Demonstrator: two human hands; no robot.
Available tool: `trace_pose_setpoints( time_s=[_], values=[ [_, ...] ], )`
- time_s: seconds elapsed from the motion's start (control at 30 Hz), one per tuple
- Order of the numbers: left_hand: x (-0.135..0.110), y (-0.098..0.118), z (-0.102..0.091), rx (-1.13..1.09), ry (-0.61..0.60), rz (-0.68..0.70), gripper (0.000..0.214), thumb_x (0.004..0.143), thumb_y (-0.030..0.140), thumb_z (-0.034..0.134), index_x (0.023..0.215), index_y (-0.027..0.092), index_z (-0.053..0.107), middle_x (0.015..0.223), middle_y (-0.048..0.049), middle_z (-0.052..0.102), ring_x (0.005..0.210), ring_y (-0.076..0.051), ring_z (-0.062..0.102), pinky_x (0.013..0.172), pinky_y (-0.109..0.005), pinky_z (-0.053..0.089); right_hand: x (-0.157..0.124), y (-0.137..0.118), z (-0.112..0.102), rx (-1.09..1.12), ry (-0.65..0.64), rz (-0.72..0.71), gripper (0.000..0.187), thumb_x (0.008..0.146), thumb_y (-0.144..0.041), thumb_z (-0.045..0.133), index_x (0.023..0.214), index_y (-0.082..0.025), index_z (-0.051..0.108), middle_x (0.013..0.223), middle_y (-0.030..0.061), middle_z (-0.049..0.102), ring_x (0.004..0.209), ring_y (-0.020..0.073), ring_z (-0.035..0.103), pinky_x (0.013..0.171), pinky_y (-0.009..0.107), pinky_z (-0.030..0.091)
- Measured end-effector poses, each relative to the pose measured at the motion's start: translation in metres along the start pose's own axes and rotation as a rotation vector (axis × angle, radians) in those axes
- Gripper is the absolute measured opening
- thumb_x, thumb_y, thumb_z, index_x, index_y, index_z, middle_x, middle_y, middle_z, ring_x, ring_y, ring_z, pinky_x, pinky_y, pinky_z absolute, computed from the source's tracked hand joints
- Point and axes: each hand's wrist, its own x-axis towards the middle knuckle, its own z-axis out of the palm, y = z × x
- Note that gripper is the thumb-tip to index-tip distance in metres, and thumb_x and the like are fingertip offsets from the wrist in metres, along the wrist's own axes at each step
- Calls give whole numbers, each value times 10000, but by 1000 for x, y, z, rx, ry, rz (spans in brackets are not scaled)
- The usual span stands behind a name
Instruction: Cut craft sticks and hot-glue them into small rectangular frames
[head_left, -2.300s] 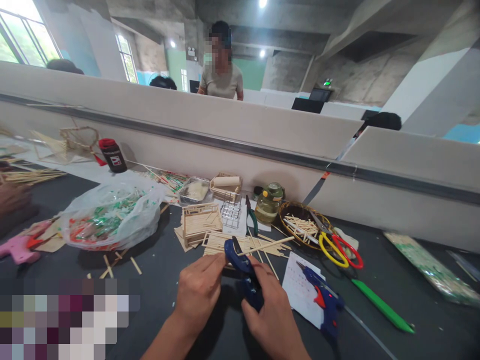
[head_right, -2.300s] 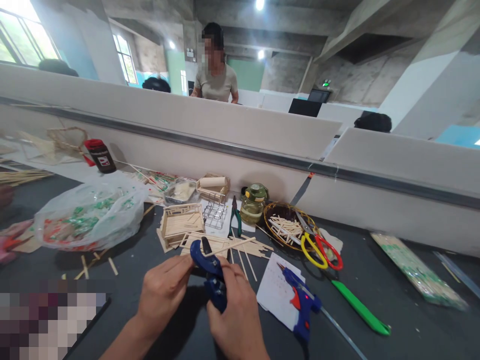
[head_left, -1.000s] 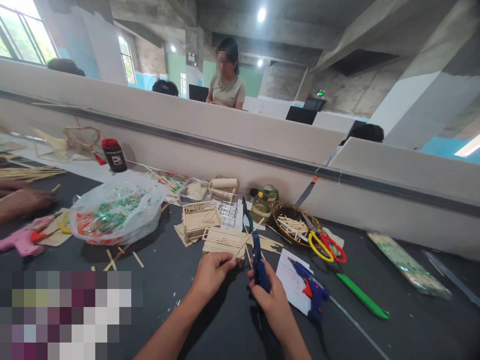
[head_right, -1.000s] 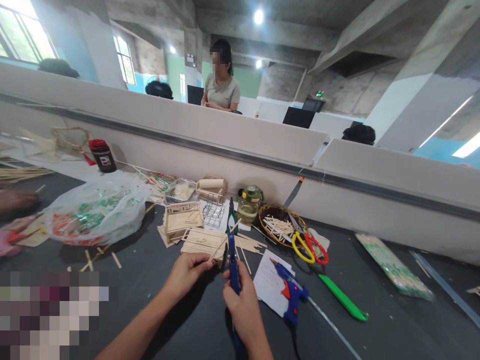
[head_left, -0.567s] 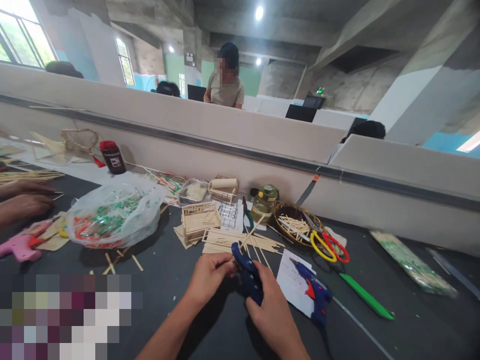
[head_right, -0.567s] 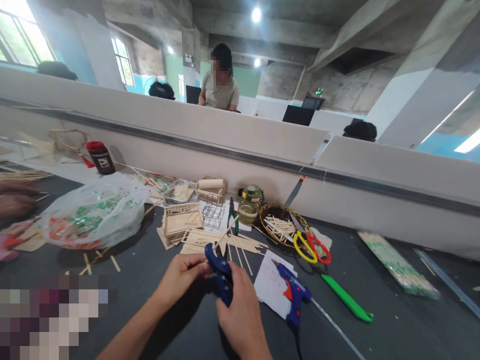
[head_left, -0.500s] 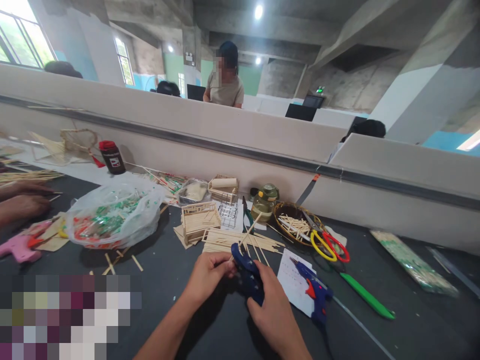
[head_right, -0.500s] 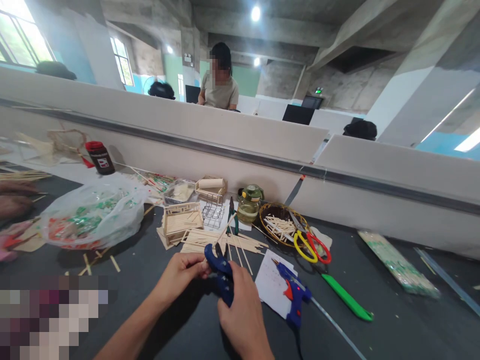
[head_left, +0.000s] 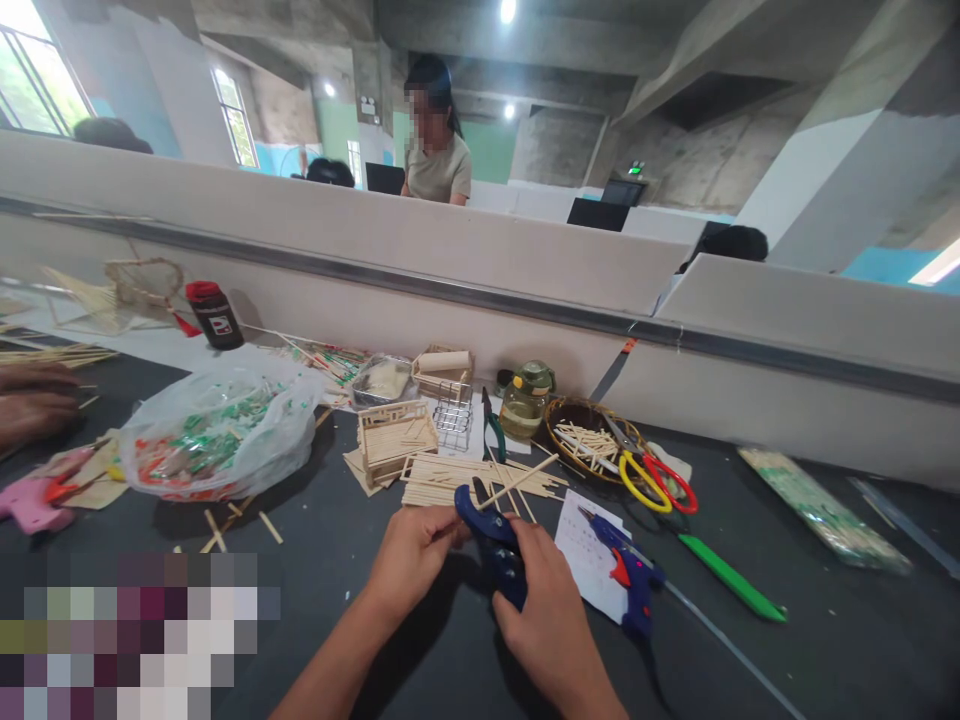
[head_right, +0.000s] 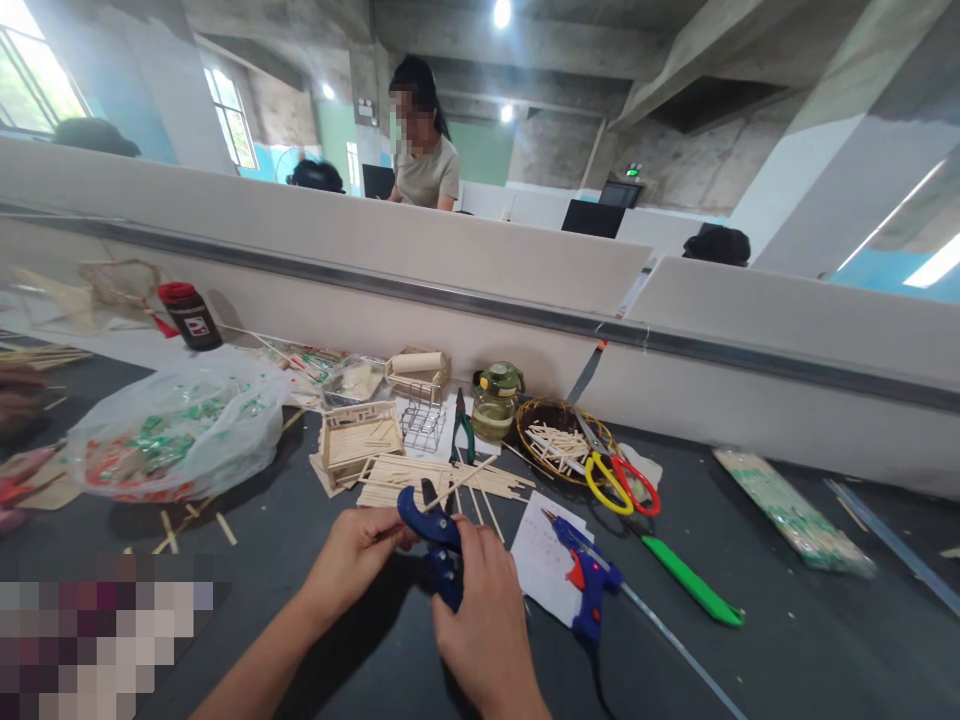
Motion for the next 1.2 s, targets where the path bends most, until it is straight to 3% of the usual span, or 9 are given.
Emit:
trace_pose_setpoints(
  time_s=[0.4, 0.67, 1.2],
  values=[
    [-8, 4, -1, 320, 129, 184, 272, 802, 44, 434, 786, 193, 662, 776, -21, 716, 724, -149, 655, 647, -215, 443, -1, -5, 3, 81, 0, 26, 651, 692, -111, 503, 1339, -136, 433, 1321, 121, 508, 1284, 244, 423, 1100, 400, 323],
    [-11, 7, 0, 529, 204, 298, 331, 805, 23, 434, 989, 189, 653, 899, -42, 722, 806, -194, 666, 702, -274, 497, 0, -8, 5, 132, -1, 15, 599, 707, -109, 494, 1304, -138, 464, 1307, 120, 538, 1257, 227, 472, 1070, 367, 377],
    [-10, 7, 0, 564, 146, 254, 379, 794, 17, 464, 1077, 192, 645, 987, -58, 726, 849, -204, 680, 741, -299, 527, 1, -7, 12, 187, -7, 11, 595, 711, -69, 469, 1297, -165, 452, 1268, 88, 581, 1184, 195, 545, 1022, 317, 427]
  ],
)
